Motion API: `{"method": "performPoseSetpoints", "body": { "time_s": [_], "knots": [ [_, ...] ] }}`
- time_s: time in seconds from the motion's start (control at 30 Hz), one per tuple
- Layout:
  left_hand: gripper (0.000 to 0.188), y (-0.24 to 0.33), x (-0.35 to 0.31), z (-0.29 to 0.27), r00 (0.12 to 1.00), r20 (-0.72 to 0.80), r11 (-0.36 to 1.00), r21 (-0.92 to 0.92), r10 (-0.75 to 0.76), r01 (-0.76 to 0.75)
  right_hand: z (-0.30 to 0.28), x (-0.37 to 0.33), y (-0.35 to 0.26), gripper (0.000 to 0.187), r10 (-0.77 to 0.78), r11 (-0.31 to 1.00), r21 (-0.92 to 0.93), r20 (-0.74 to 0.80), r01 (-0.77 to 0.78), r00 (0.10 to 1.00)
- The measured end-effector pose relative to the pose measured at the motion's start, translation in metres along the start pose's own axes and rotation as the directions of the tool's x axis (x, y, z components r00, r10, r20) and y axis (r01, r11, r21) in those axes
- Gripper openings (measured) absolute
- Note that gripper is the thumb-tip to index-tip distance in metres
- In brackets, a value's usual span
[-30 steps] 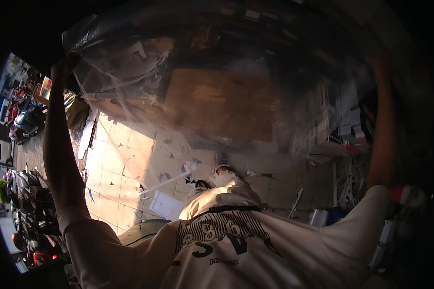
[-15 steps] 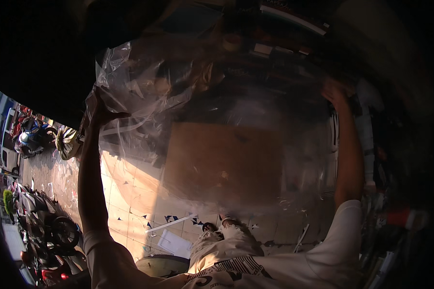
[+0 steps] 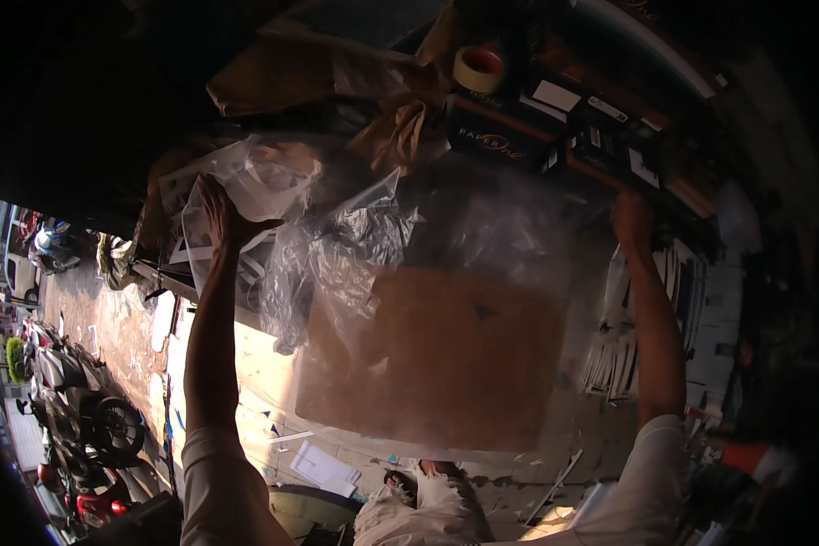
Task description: The person lays a plastic sheet over a board, trims the excess with a utility knife, and then gathers and handles several large blue and white cardboard box templates.
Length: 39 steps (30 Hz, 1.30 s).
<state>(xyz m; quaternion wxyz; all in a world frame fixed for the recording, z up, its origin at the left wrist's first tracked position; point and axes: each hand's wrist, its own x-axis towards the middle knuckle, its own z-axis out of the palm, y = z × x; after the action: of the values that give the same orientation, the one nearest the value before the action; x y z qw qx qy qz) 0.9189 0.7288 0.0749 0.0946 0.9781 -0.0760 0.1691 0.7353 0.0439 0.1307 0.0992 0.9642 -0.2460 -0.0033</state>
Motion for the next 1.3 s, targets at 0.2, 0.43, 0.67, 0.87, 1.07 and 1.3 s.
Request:
{"method": "performPoseSetpoints", "body": {
  "time_s": [0.2, 0.43, 0.67, 0.87, 1.07, 1.3],
  "knots": [
    [0.165, -0.021, 0.010, 0.044, 0.996, -0.070, 0.992, -0.110, 0.052, -0.059, 0.014, 0.061, -0.003, 0.018, -0.031, 0.996, -0.087, -0.464, -0.011, 0.885],
    [0.096, 0.175, -0.191, 0.033, 0.900, 0.388, 0.959, -0.267, 0.200, -0.099, 0.049, 0.097, 0.044, 0.033, 0.316, 0.923, 0.353, -0.469, -0.154, 0.825],
    [0.093, 0.159, -0.257, 0.068, 0.897, 0.442, 0.987, -0.141, -0.010, 0.081, 0.008, -0.070, -0.085, 0.077, 0.199, 0.783, 0.596, -0.510, 0.177, 0.837],
    [0.088, 0.168, -0.224, 0.077, 0.907, 0.417, 0.990, -0.142, 0.052, 0.009, 0.124, -0.268, -0.134, 0.067, 0.063, 0.938, 0.339, 0.045, -0.075, 0.997],
    [0.087, 0.162, -0.265, 0.082, 0.948, 0.316, 0.995, -0.103, 0.018, 0.015, 0.161, -0.297, -0.136, 0.072, 0.154, 0.927, 0.334, 0.072, -0.169, 0.985],
    [0.082, 0.130, -0.317, 0.079, 0.932, 0.339, 0.988, 0.123, -0.132, 0.095, 0.150, -0.328, -0.135, 0.076, 0.248, 0.916, 0.284, 0.154, -0.283, 0.957]
  ]
}}
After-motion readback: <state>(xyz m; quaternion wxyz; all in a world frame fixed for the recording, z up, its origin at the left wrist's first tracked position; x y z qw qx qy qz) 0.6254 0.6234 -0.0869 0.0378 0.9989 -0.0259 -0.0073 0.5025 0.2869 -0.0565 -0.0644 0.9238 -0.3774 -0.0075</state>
